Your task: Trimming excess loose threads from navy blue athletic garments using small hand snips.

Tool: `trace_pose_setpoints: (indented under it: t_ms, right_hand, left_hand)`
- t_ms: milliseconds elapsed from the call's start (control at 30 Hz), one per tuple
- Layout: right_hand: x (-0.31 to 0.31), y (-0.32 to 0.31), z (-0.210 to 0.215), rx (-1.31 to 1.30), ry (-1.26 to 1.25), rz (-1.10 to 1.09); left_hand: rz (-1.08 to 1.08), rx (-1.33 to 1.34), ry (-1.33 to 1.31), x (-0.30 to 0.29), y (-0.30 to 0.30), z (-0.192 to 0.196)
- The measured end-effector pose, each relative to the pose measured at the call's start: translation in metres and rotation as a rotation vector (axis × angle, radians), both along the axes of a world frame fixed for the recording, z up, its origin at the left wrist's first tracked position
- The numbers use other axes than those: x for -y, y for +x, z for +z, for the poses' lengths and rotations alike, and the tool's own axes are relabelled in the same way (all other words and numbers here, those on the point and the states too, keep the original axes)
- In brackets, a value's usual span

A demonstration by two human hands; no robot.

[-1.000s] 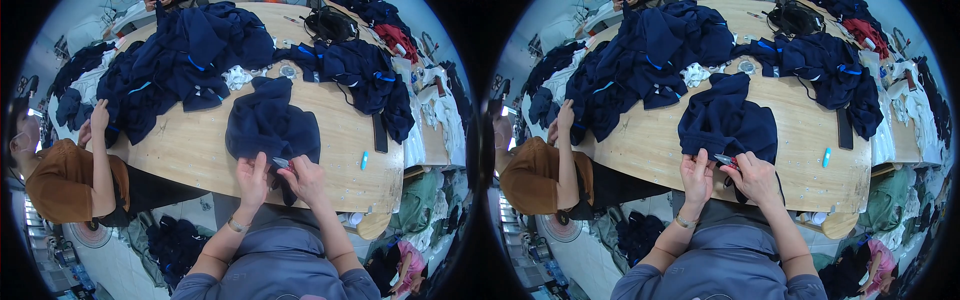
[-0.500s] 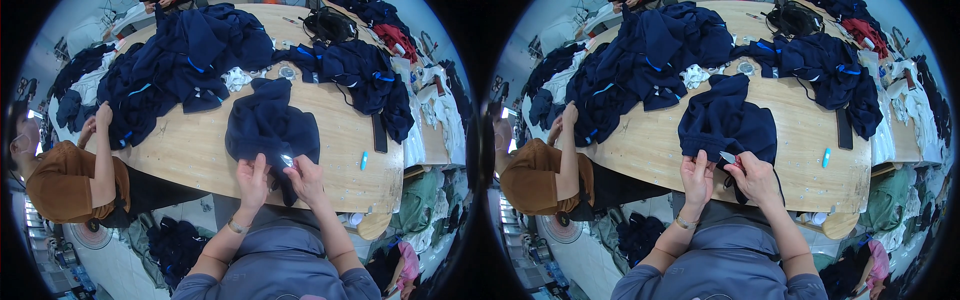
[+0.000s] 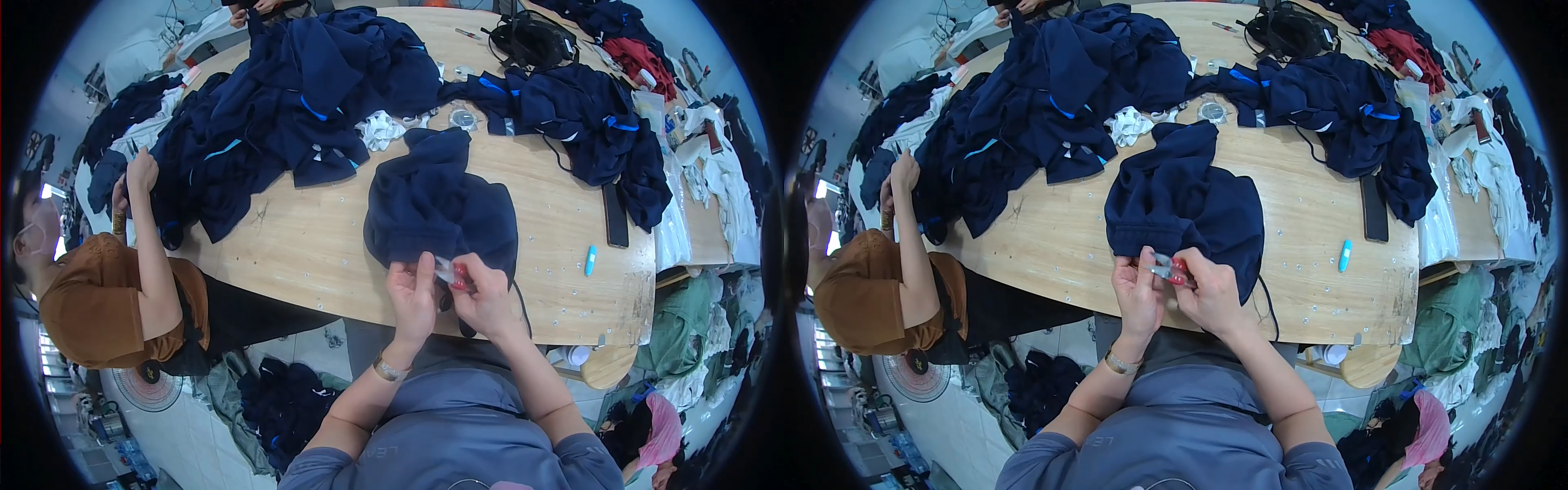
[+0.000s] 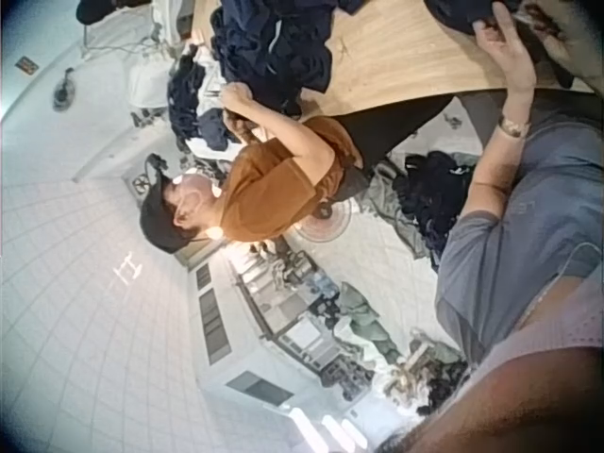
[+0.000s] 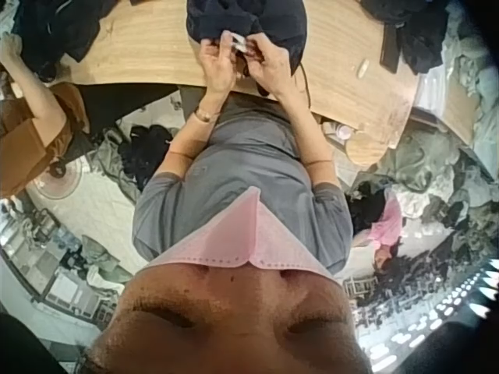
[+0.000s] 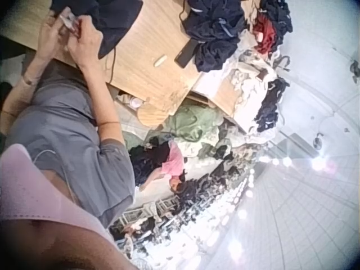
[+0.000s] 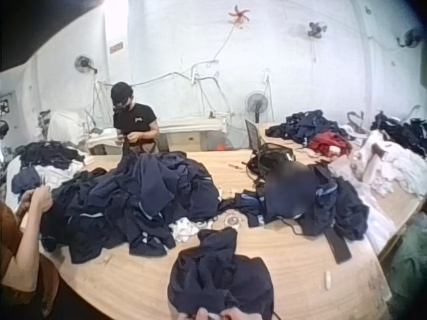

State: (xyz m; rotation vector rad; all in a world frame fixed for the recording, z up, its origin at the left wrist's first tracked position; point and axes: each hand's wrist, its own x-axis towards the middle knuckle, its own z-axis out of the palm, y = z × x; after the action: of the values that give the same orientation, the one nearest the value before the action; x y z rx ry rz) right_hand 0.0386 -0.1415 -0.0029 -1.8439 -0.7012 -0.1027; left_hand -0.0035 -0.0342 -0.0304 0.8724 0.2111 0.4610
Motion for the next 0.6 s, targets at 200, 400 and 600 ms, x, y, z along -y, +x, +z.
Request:
trace_pose_setpoints:
  t_ms: [200, 400, 600]
  right_hand:
    - [0.018, -0.014, 0.011, -0.067, -0.023, 0.331]
    - [0.018, -0.005, -0.001, -0.066, -0.094, -0.049]
    - [0.016, 0.003, -0.011, 0.224, -0.245, -0.122]
  left_hand:
    - [0.053, -0.034, -0.121, -0.004, 0.008, 0.014]
    - [0.005, -0.02, -0.186, -0.008, 0.007, 0.01]
    - [0.005, -0.018, -0.18, -0.007, 0.005, 0.012]
